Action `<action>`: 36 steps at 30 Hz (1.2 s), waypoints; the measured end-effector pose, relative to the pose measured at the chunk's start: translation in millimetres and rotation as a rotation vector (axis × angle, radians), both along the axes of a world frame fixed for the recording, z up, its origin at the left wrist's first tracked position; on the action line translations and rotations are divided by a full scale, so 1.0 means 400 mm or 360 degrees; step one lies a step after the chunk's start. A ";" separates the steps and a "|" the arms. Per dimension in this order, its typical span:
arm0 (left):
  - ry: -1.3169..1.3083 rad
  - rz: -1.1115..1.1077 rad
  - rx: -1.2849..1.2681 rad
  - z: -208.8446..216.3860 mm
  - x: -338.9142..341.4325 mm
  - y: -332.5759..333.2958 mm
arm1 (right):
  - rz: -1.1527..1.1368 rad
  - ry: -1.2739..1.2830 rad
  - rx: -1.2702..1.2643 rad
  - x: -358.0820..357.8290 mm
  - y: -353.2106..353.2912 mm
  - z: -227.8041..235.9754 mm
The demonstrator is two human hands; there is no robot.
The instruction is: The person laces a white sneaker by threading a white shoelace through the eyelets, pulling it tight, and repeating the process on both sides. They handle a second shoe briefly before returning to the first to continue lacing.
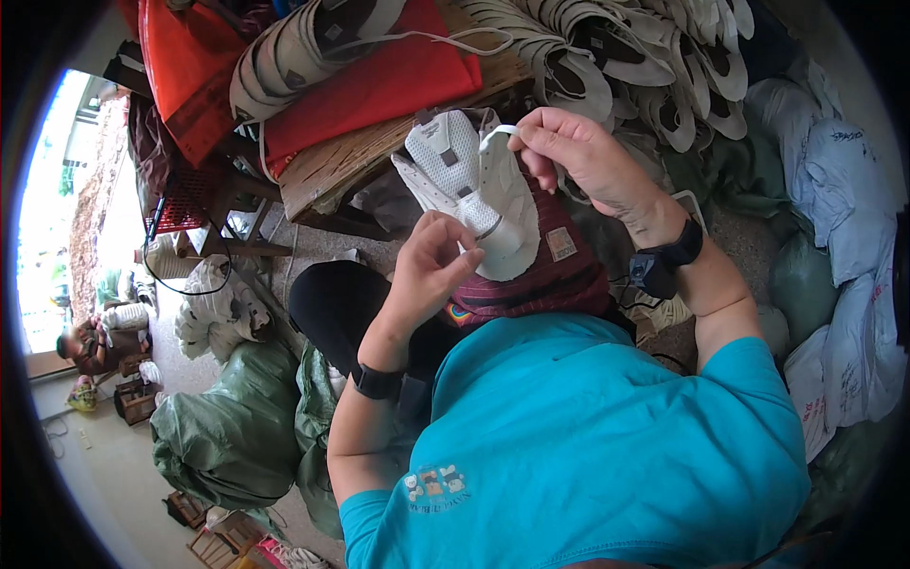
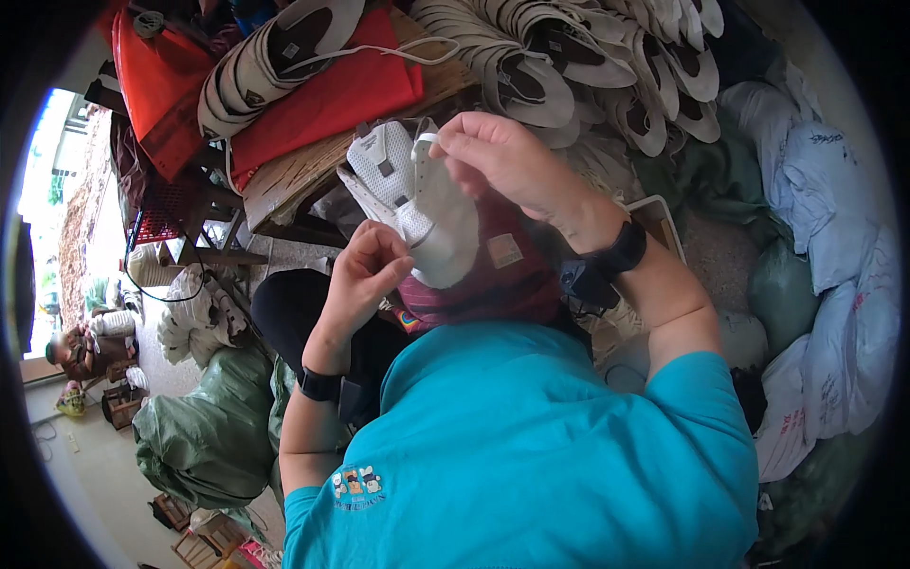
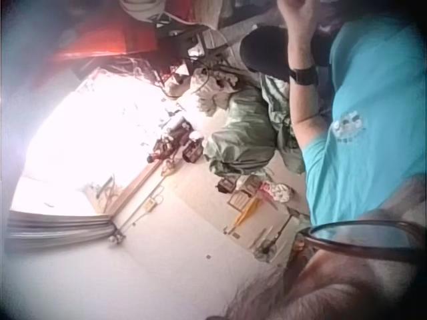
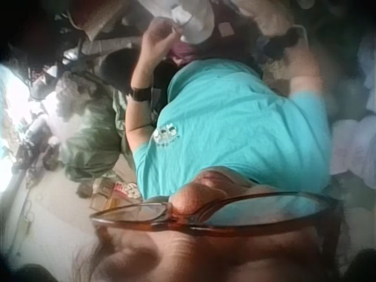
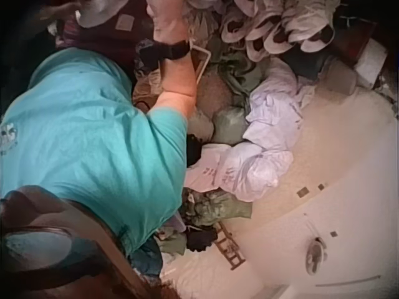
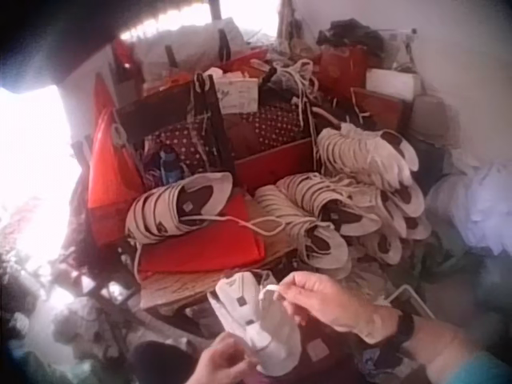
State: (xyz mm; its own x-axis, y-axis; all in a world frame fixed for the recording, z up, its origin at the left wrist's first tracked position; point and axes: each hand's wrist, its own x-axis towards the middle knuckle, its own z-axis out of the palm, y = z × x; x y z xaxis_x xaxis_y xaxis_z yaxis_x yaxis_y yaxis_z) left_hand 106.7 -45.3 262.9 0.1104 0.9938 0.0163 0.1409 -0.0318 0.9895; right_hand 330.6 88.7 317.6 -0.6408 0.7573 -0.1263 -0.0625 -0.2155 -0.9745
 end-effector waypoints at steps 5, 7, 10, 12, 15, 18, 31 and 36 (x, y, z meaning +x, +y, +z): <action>0.0754 -0.0151 0.0466 0.069 0.053 -0.020 | 0.0100 -0.0173 0.0205 -0.001 -0.011 0.000; 0.0906 -0.0223 0.0645 0.063 0.060 -0.026 | 0.0120 -0.0168 0.0171 -0.005 -0.018 -0.002; 0.0892 -0.0350 0.0604 0.055 0.050 -0.035 | 0.0102 -0.0133 0.0083 -0.005 -0.031 -0.004; 0.0986 -0.0390 0.0617 0.076 0.052 -0.041 | 0.0124 -0.0198 0.0216 -0.009 -0.033 -0.020; 0.0896 -0.0369 0.0621 0.070 0.079 -0.038 | 0.0166 -0.0297 0.0424 -0.023 -0.025 -0.066; 0.0573 -0.0296 0.0539 0.059 0.094 -0.035 | 0.0065 -0.0306 0.0429 -0.036 -0.020 -0.079; 0.0331 0.0619 0.0378 -0.074 0.043 0.055 | -0.0214 -0.0749 0.1876 -0.080 -0.030 -0.090; 0.0201 0.0646 0.0313 -0.079 0.052 0.059 | -0.0171 -0.0744 0.1752 -0.095 -0.027 -0.105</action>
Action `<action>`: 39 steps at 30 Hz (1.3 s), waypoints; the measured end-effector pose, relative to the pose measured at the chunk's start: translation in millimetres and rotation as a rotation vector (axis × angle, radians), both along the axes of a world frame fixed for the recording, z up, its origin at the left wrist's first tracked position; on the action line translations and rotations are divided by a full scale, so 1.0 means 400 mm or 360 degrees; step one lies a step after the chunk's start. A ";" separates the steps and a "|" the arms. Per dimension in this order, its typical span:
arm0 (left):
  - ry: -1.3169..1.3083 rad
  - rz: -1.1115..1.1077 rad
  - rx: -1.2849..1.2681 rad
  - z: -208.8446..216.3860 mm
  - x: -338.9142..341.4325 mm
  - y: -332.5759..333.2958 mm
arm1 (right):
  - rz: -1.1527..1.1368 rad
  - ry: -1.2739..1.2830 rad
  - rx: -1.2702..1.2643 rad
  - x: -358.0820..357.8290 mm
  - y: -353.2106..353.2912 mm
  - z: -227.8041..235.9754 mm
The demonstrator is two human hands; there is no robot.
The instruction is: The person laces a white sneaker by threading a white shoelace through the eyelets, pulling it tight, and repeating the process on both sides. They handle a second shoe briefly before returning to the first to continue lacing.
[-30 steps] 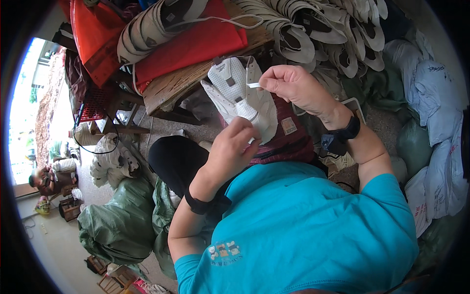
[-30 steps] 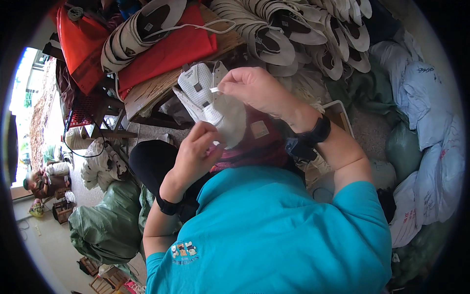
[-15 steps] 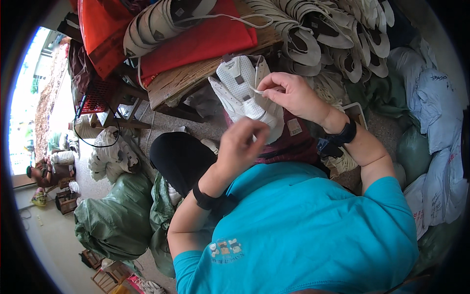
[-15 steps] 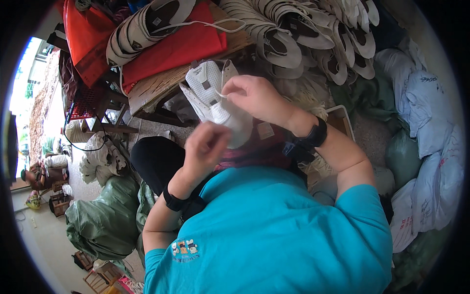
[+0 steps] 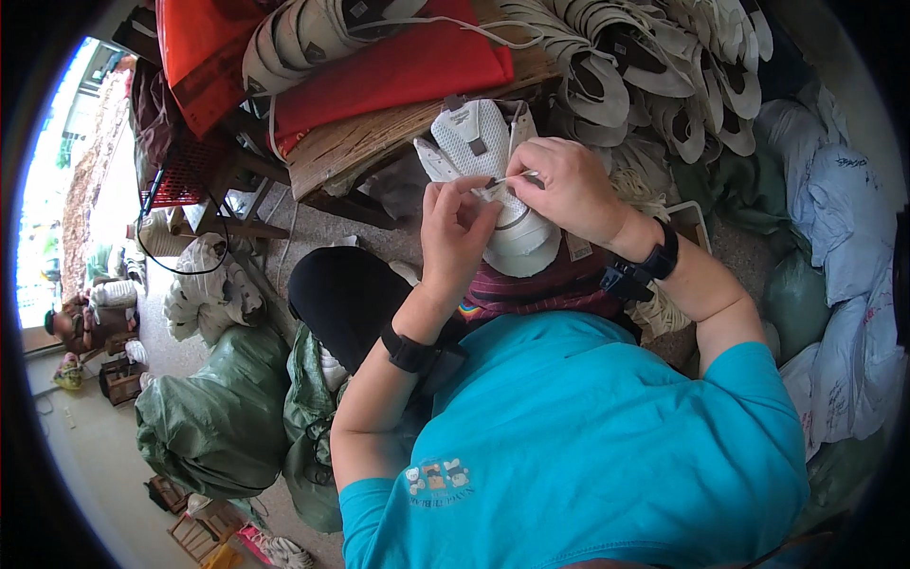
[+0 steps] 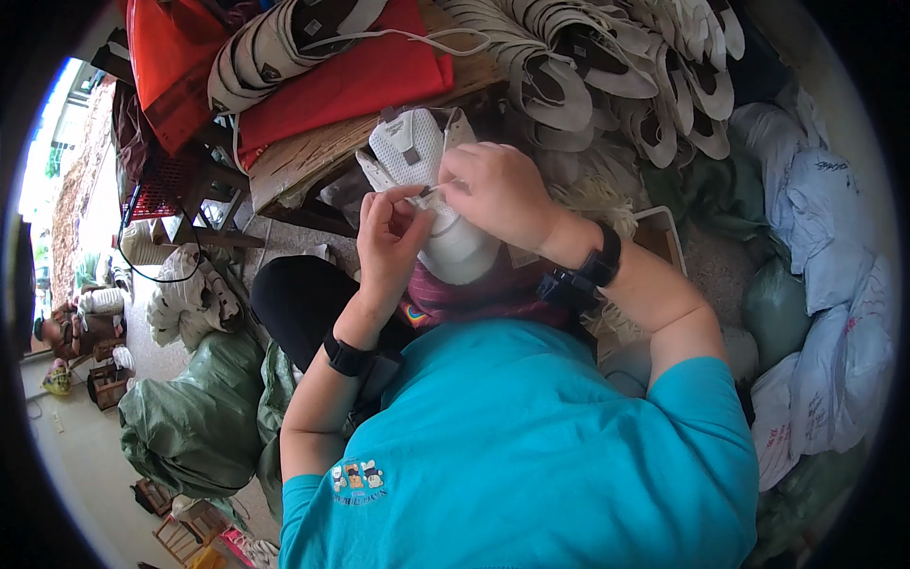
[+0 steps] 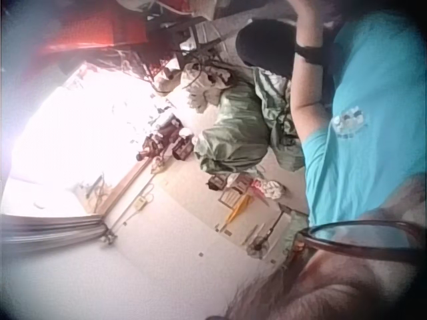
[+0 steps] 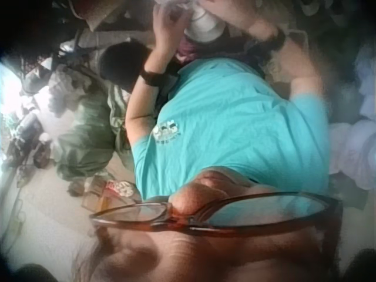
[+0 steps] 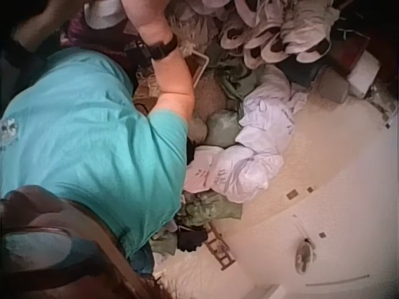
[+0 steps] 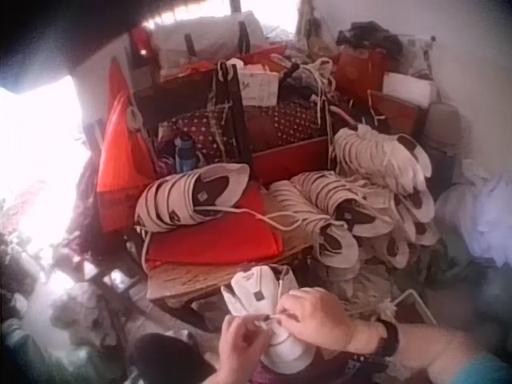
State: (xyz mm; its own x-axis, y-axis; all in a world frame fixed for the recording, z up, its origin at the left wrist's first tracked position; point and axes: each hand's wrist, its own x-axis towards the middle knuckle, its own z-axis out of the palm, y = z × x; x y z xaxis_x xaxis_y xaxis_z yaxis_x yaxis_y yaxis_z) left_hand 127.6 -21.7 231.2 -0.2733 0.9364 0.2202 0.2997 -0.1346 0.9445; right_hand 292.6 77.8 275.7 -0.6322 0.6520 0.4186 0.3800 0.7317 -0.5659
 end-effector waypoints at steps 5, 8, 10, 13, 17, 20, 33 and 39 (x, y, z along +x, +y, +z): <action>0.0051 0.0031 0.0033 -0.005 0.000 0.003 | -0.0062 -0.0139 -0.0311 -0.015 -0.002 0.013; 0.0081 0.0041 0.0041 -0.008 0.000 0.002 | -0.0054 -0.0111 -0.0568 -0.010 0.015 0.000; 0.0059 0.0037 0.0017 -0.003 0.002 0.001 | -0.0035 -0.0091 -0.0609 -0.009 0.021 -0.005; 0.0072 0.0009 0.0033 -0.011 -0.004 0.004 | -0.0019 -0.0162 -0.0355 -0.014 0.010 0.000; 0.0124 -0.0020 0.0063 -0.012 -0.012 0.002 | 0.0151 -0.0250 0.0054 -0.030 0.004 0.013; 0.0155 -0.0022 0.0047 -0.013 -0.010 -0.001 | 0.0325 -0.0072 -0.0607 -0.019 0.041 0.000; 0.0164 0.0023 -0.0066 0.008 -0.008 0.005 | 0.0158 0.0063 -0.0667 -0.006 0.022 0.004; 0.0256 -0.0021 -0.0086 0.015 -0.019 0.010 | 0.0348 0.0020 -0.0787 -0.023 0.045 -0.005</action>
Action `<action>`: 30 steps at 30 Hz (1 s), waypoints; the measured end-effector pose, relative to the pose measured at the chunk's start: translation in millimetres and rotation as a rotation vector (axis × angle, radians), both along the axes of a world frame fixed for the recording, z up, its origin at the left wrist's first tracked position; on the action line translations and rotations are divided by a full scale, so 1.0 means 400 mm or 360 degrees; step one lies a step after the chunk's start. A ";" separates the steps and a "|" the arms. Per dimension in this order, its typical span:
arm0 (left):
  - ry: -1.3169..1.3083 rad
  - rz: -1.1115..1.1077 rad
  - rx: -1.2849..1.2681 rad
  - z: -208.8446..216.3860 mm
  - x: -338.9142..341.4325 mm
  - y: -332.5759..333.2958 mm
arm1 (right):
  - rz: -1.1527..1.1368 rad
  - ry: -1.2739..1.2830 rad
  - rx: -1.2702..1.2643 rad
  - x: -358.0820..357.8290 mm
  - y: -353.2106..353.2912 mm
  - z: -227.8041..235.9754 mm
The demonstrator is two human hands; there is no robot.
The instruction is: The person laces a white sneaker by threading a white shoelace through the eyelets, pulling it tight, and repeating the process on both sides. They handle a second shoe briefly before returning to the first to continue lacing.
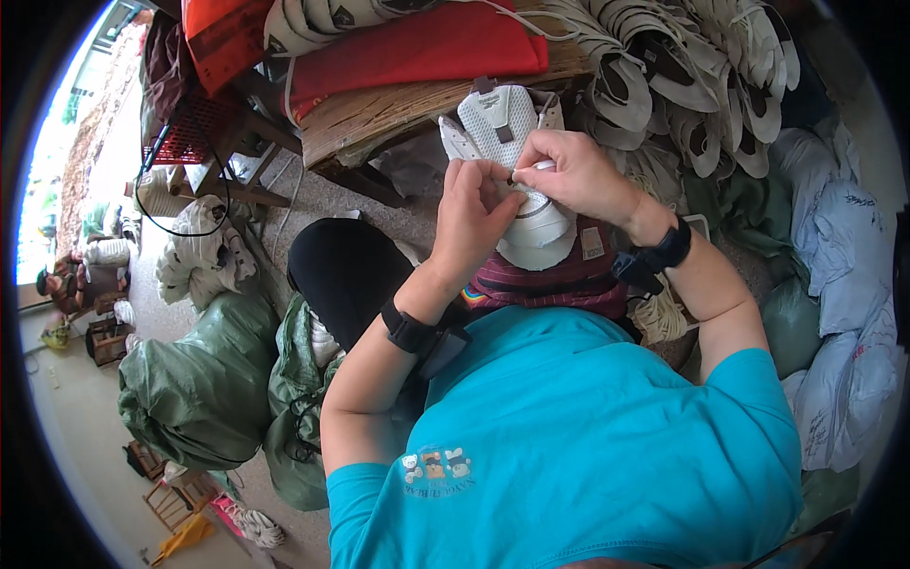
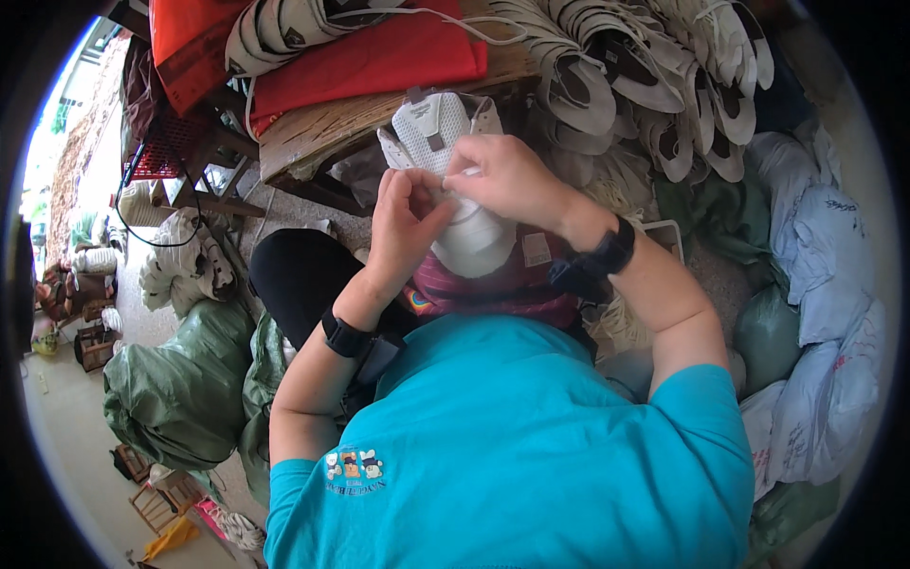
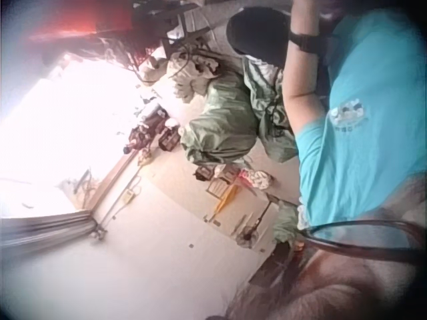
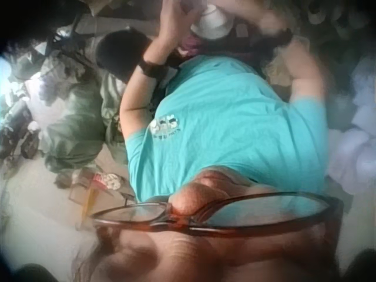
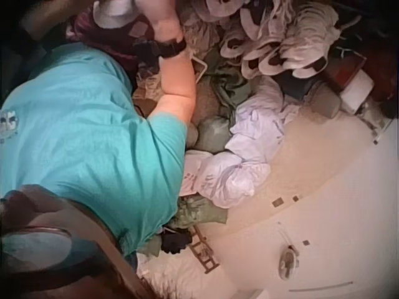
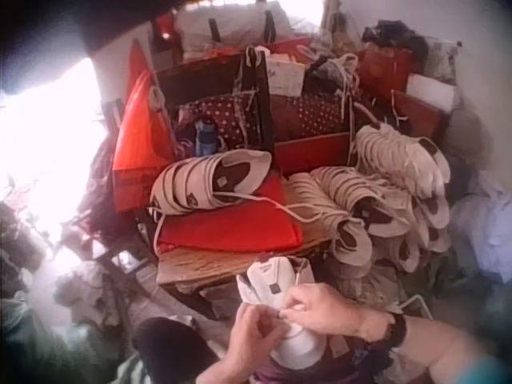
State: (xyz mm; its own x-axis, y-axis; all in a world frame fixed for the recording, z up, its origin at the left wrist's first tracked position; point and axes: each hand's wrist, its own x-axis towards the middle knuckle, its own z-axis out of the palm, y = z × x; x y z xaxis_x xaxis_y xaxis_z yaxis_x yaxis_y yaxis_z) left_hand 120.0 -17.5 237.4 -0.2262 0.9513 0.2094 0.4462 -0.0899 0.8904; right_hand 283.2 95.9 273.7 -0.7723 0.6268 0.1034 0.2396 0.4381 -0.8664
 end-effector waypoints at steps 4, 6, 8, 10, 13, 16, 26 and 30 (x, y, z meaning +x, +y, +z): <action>-0.0096 -0.0049 0.0039 -0.023 -0.004 -0.005 | 0.0167 -0.0116 0.0000 0.005 0.017 0.037; -0.0185 -0.0035 0.0044 -0.031 -0.002 -0.007 | 0.0072 -0.0122 0.0270 0.004 0.004 0.043; -0.0336 0.0037 0.0028 -0.035 0.006 -0.011 | 0.0007 -0.0119 0.0419 0.002 -0.009 0.042; -0.0346 0.0037 0.0031 -0.041 0.004 -0.006 | -0.0037 -0.0110 0.0439 0.002 -0.018 0.025; -0.0387 0.0014 0.0032 -0.048 0.002 -0.002 | 0.0030 -0.0087 0.0582 -0.007 -0.011 0.011; -0.0310 -0.0015 0.0020 -0.034 -0.002 -0.007 | 0.0081 0.0011 0.0234 -0.007 0.009 0.017; -0.0149 0.0113 0.0273 -0.020 -0.001 -0.013 | 0.0128 -0.0230 0.0329 -0.025 -0.002 0.041; 0.0019 0.0125 0.0396 -0.025 -0.015 -0.006 | 0.0041 -0.0230 0.0255 -0.031 -0.001 0.047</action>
State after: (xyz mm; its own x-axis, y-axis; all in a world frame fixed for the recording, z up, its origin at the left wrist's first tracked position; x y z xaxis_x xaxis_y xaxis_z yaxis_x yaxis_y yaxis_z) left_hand 114.0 -19.8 227.2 -0.2933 0.8498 0.4379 0.4709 -0.2702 0.8398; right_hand 270.7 95.4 292.4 -0.8018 0.5911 0.0874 0.3432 0.5753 -0.7425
